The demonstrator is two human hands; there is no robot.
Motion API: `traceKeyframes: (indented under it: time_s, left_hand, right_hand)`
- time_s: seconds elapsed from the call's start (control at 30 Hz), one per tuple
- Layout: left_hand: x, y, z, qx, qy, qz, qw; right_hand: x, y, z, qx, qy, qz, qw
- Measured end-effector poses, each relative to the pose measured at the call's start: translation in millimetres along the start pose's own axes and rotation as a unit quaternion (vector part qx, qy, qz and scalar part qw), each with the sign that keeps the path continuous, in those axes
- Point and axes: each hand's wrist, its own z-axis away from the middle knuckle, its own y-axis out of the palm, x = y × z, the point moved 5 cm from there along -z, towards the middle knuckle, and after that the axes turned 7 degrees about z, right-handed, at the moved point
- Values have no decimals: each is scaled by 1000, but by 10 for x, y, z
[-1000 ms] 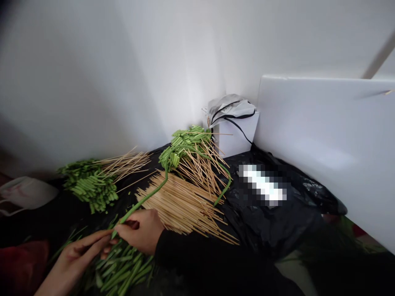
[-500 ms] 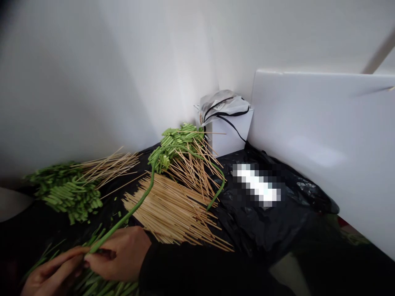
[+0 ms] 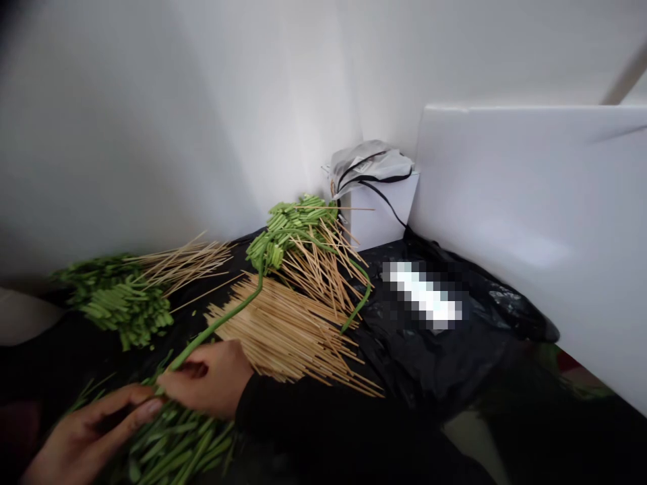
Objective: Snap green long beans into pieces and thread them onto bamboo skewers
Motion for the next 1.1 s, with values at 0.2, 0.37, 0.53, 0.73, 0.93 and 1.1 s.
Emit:
traceKeyframes:
  time_s: [0.2,0.37,0.53,0.73,0.93,1.1]
  left_hand:
    - [-200,54,-77,90,0,38,995]
    - [-111,5,-74,20,37,139,989]
    - [-125,203,119,92,45,113,988]
    - [-134,206,112,123,47,98,986]
    - [-182,161,133,163,31,121,979]
    - [-190,173,178,179,19,174,968]
  right_hand:
    - [-98,-50,-71,31,121,-135,983]
    - [-142,-69,-68,46,101,-175,978]
    - [-104,-82,-10,43,86,-106,990]
    - [-83,-77,-10,40,97,-121,987]
    - [-115,-136,-31,35,147,-209,966]
    - [-80,-61,28,109,166,-200,959]
